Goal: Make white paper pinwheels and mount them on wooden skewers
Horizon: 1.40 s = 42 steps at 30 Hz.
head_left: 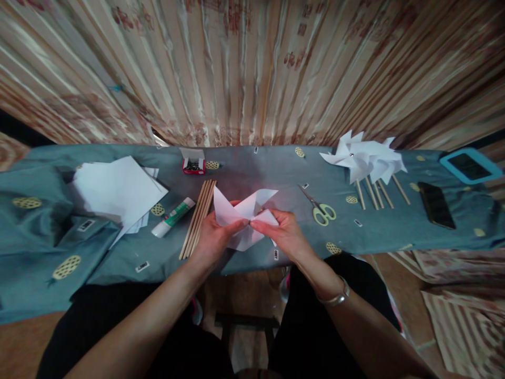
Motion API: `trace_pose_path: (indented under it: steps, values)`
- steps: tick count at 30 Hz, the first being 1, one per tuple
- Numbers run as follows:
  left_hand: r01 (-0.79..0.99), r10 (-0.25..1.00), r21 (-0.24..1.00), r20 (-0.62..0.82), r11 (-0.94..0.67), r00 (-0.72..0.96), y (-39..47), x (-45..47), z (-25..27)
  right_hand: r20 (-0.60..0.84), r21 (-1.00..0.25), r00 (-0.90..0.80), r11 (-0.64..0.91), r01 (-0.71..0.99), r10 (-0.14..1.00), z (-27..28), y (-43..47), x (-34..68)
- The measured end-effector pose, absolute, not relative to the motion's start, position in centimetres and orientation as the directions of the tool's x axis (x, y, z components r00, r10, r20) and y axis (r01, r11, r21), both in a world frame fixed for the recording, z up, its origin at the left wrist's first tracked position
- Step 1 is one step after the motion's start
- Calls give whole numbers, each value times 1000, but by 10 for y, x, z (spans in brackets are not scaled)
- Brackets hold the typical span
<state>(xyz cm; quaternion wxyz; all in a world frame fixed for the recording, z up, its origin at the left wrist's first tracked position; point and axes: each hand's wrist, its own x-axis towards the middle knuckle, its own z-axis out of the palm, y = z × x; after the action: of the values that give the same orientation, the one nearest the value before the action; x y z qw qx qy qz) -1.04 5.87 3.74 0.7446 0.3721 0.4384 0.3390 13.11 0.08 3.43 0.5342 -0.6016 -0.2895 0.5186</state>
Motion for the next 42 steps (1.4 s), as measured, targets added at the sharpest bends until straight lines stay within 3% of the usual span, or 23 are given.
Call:
trace_pose_path:
  steps: [4, 9, 13, 21, 32, 42]
  values:
    - [-163, 852, 880, -363, 447, 378, 61, -12, 40, -315, -942, 310, -255, -220, 897, 33, 1, 132]
    - [-234, 933, 943, -154, 237, 324, 85, -28, 44, -254, -962, 394, -186, -202, 883, 40, -3, 142]
    - [-63, 976, 995, -60, 74, 209, 101, -41, 41, -148, -988, 449, -110, -109, 881, 49, -9, 149]
    - [-27, 829, 967, -203, 254, 521, 66, -24, 48, -180, -984, 417, -156, -90, 891, 54, -16, 146]
    - [-18, 834, 927, -329, 375, 442, 58, -10, 56, -383, -876, 257, -262, -405, 887, 47, -14, 144]
    - [40, 817, 940, -315, 339, 483, 54, -12, 53, -314, -930, 330, -220, -293, 890, 52, -15, 142]
